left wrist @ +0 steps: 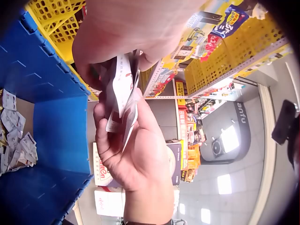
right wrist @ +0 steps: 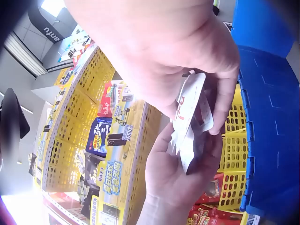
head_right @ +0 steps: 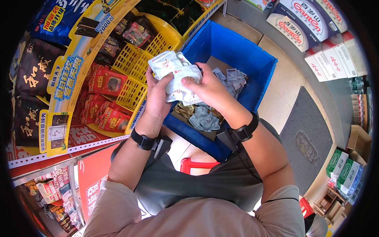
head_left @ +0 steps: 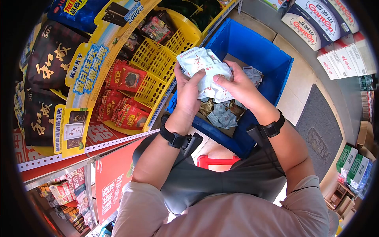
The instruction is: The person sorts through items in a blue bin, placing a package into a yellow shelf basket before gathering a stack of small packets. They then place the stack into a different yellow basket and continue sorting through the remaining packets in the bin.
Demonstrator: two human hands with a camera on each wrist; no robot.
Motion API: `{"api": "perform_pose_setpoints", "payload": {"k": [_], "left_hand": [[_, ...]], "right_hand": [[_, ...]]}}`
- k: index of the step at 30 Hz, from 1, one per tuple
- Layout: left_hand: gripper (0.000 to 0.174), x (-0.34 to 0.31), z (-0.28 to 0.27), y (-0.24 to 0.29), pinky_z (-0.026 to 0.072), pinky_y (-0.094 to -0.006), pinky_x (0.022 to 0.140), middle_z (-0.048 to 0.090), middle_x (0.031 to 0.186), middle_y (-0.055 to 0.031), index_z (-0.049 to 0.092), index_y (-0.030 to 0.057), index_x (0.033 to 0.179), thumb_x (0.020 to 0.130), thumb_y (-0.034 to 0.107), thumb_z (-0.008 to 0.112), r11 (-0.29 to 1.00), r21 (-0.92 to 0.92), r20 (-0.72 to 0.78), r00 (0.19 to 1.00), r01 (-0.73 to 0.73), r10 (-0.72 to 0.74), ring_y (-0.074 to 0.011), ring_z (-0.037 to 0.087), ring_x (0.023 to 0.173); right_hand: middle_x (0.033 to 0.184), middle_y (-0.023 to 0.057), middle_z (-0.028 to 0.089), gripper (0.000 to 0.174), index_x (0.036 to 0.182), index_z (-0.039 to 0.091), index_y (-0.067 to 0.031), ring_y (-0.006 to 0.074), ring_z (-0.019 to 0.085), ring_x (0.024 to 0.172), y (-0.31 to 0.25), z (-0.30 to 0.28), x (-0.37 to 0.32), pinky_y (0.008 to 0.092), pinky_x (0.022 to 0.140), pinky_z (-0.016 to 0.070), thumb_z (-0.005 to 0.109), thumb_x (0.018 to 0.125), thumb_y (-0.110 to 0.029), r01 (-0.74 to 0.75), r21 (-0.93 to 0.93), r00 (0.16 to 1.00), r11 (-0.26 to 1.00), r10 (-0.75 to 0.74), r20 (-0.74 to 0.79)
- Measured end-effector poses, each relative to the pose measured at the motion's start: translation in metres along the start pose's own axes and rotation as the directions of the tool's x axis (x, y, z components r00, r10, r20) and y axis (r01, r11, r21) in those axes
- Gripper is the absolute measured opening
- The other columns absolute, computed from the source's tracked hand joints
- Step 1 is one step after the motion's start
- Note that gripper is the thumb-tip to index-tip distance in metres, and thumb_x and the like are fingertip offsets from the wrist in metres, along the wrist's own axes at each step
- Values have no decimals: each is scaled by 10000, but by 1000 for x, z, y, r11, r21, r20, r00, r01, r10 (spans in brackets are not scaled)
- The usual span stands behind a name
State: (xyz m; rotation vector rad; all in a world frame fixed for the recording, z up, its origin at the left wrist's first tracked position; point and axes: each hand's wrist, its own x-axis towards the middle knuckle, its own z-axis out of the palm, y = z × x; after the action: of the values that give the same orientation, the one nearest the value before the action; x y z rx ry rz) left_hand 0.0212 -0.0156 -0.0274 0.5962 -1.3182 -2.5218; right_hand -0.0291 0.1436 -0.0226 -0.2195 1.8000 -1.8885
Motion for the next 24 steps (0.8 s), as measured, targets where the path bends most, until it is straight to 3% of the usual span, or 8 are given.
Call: {"api": "perform_pose_setpoints", "payload": {"k": [4, 7, 10, 13, 16, 19, 24], "left_hand": [[688, 2, 0, 2, 509, -471, 1073, 531, 1429, -177, 245, 114, 1545, 995, 174, 655, 995, -89, -45, 997, 51, -55, -323, 574, 1299], [686, 2, 0, 3, 473, -440, 1099, 552, 1426, -180, 257, 78, 1561, 1025, 279, 635, 978, -180, -20, 993, 108, -114, -286, 577, 1299], [550, 6, -7, 3, 460, -476, 1124, 571, 1464, -140, 432, 77, 1508, 1083, 424, 472, 912, -337, 190, 966, 234, -178, -298, 569, 1338], [560, -1, 1, 8, 442, -477, 1142, 601, 1454, -124, 500, 67, 1475, 1090, 468, 429, 925, -301, 145, 970, 233, -197, -297, 570, 1347], [561, -4, 4, 12, 438, -478, 1146, 615, 1439, -109, 504, 78, 1472, 1084, 481, 455, 949, -219, 158, 968, 226, -194, -297, 584, 1334], [567, -6, 5, 17, 441, -480, 1144, 623, 1430, -106, 500, 90, 1475, 1077, 493, 475, 917, -257, 250, 938, 305, -241, -293, 596, 1320], [549, -9, 7, 23, 452, -489, 1136, 629, 1420, -100, 506, 120, 1467, 1060, 488, 530, 907, -196, 235, 916, 372, -324, -284, 600, 1316]], "right_hand": [[1186, 146, 693, 597, 1357, 501, 67, 165, 683, 1047, -2, -6, 6, 307, 889, 566, 808, 927, -213, -15, -18, 999, 1000, 16, 52], [1133, 126, 711, 510, 1252, 565, 53, 159, 698, 995, -7, -3, 4, 307, 866, 574, 818, 920, -239, 27, 14, 999, 1000, -27, 16], [1116, 132, 706, 524, 1255, 543, 40, 165, 720, 930, -1, 1, 4, 315, 744, 611, 818, 919, -254, 69, 47, 996, 997, -66, -67], [1096, 136, 700, 542, 1256, 518, 27, 169, 736, 864, -8, 7, 0, 314, 602, 619, 808, 924, -289, -19, 164, 993, 986, 39, -115], [1075, 133, 693, 574, 1275, 495, 23, 169, 740, 823, -16, 5, -2, 312, 520, 606, 782, 942, -346, -112, 210, 992, 971, 122, -37], [1066, 124, 689, 575, 1258, 503, 16, 165, 738, 820, -16, 4, -3, 315, 517, 607, 747, 960, -410, -88, 186, 996, 979, 90, 0], [1019, 112, 683, 535, 1230, 513, 11, 146, 700, 807, -23, 4, -7, 293, 616, 569, 708, 992, -427, -66, -164, 997, 984, 70, 19]]}}
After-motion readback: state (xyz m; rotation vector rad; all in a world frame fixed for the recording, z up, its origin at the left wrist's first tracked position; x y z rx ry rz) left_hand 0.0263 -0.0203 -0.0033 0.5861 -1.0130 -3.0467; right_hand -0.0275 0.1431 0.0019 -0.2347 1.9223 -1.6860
